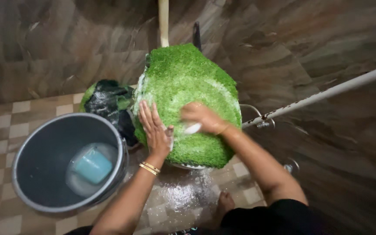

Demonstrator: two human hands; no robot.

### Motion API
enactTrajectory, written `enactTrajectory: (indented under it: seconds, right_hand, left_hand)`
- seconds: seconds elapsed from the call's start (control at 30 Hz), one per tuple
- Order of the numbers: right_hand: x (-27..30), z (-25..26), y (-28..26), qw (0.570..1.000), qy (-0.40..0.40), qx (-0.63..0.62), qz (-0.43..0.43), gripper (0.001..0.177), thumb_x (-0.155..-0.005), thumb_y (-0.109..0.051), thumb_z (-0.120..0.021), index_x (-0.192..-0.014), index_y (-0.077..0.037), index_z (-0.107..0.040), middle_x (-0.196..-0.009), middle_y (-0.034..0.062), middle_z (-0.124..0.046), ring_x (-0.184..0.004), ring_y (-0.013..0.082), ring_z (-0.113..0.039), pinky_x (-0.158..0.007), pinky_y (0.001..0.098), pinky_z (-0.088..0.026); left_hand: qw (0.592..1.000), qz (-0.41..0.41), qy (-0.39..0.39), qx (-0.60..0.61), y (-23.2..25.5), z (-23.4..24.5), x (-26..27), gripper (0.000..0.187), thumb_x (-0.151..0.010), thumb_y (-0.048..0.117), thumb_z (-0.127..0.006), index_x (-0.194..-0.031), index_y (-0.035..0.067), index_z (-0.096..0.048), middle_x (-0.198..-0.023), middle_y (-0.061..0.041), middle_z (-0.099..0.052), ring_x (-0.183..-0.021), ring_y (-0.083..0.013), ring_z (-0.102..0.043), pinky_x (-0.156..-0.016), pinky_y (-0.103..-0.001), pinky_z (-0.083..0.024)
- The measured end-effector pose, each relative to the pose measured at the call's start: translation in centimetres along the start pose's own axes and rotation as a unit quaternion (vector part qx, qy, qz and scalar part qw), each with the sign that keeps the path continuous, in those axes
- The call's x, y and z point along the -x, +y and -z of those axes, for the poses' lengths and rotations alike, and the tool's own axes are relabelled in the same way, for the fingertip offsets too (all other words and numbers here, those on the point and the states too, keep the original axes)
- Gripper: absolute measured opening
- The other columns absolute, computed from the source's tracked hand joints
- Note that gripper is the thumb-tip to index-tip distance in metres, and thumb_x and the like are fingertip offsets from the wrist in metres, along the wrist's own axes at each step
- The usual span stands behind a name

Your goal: The person washes a green rug by hand, applying soap and scrubbing the surface before rinsing it with water from a small container.

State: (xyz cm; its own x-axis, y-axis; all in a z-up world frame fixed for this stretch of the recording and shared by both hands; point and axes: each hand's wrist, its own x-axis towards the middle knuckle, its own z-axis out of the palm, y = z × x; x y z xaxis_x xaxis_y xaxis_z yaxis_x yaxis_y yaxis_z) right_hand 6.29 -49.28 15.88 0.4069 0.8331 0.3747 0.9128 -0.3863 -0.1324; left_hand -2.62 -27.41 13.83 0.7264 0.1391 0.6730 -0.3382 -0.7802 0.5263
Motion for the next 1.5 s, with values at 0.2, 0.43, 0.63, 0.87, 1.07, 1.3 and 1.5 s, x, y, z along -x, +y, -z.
enactTrajectory:
  seconds: [0.2, 0.43, 0.63, 0.87, 1.07, 1.3, 1.5]
  right_hand:
    - [-1.5, -1.2, 13.5, 0.918, 0.185, 0.104, -0.335, 0.042, -0.078, -0.037, -0.089, -0.108, -0.013, -0.072, -0.110, 0.0199, -0.063, -0.107, 0.0412, -0.056, -0.093, 0.0494, -0.046]
    - [-12.7, -7.7, 2.7, 0.995, 0.077, -0.027, -0.057, 0.046, -0.079, -0.030, -0.081, -0.119, -0.013, -0.068, -0.122, 0.0132, -0.066, -0.118, 0.0339, -0.058, -0.106, 0.0478, -0.045]
    - [-0.5, 1.2, -4.0, 0.999, 0.010, -0.031, -0.009, 0.042, -0.078, -0.037, -0.084, -0.109, -0.015, -0.068, -0.127, 0.0159, -0.064, -0.121, 0.0357, -0.057, -0.105, 0.0520, -0.044]
    - [0.8, -0.6, 13.0, 0.906, 0.256, 0.137, -0.309, 0.048, -0.073, -0.041, -0.090, -0.107, -0.012, -0.071, -0.109, 0.0181, -0.065, -0.098, 0.0413, -0.057, -0.085, 0.0498, -0.047]
    - [-6.5, -5.4, 3.0, 0.984, 0.025, 0.102, -0.141, 0.040, -0.087, -0.034, -0.076, -0.117, -0.009, -0.066, -0.126, 0.0126, -0.066, -0.124, 0.0291, -0.059, -0.113, 0.0489, -0.043]
    - [6.1, 2.5, -6.1, 0.986, 0.043, 0.004, -0.163, 0.048, -0.075, -0.042, -0.088, -0.111, -0.016, -0.071, -0.117, 0.0081, -0.067, -0.112, 0.0317, -0.061, -0.102, 0.0488, -0.046]
    - [5.0, -0.3, 10.7, 0.903, 0.259, 0.083, -0.334, 0.052, -0.076, -0.036, -0.091, -0.116, -0.010, -0.069, -0.117, 0.0173, -0.065, -0.107, 0.0413, -0.057, -0.095, 0.0484, -0.046]
  left_hand:
    - [0.996, 0.005, -0.080, -0.039, -0.1, -0.3, -0.1, 0.101, -0.098, 0.076, -0.009, -0.163, -0.001, -0.013, -0.172, -0.027, -0.008, -0.161, -0.0405, -0.003, -0.131, -0.056, -0.003]
    - [0.999, -0.001, -0.029, -0.029, -0.6, -0.6, 0.3, 0.098, -0.101, 0.075, -0.010, -0.163, 0.000, -0.011, -0.172, -0.028, -0.005, -0.162, -0.0409, -0.001, -0.132, -0.059, -0.001]
    - [0.998, -0.055, -0.040, 0.004, -0.6, -0.3, 0.5, 0.097, -0.099, 0.076, -0.006, -0.165, 0.005, -0.013, -0.174, -0.020, -0.007, -0.163, -0.0362, -0.004, -0.133, -0.057, -0.002]
    - [0.981, -0.061, -0.177, -0.040, -0.4, 0.0, -0.4, 0.099, -0.097, 0.075, -0.009, -0.164, 0.002, -0.013, -0.172, -0.019, -0.017, -0.161, -0.0310, -0.011, -0.129, -0.055, -0.004]
    - [0.989, -0.037, -0.141, -0.028, -1.3, -1.5, 0.1, 0.106, -0.097, 0.078, -0.009, -0.163, -0.005, -0.011, -0.170, -0.023, -0.019, -0.159, -0.0343, -0.013, -0.128, -0.053, -0.006]
    - [0.956, -0.065, -0.268, -0.100, 1.2, 2.0, -1.3, 0.083, -0.093, 0.071, -0.034, -0.156, 0.017, -0.039, -0.169, -0.013, -0.027, -0.155, -0.0351, -0.014, -0.122, -0.057, -0.003]
    - [0.941, -0.177, -0.286, -0.043, 2.0, 1.7, -2.2, 0.055, -0.097, 0.044, -0.049, -0.147, 0.021, -0.056, -0.162, -0.010, -0.039, -0.152, -0.0358, -0.025, -0.123, -0.060, -0.010]
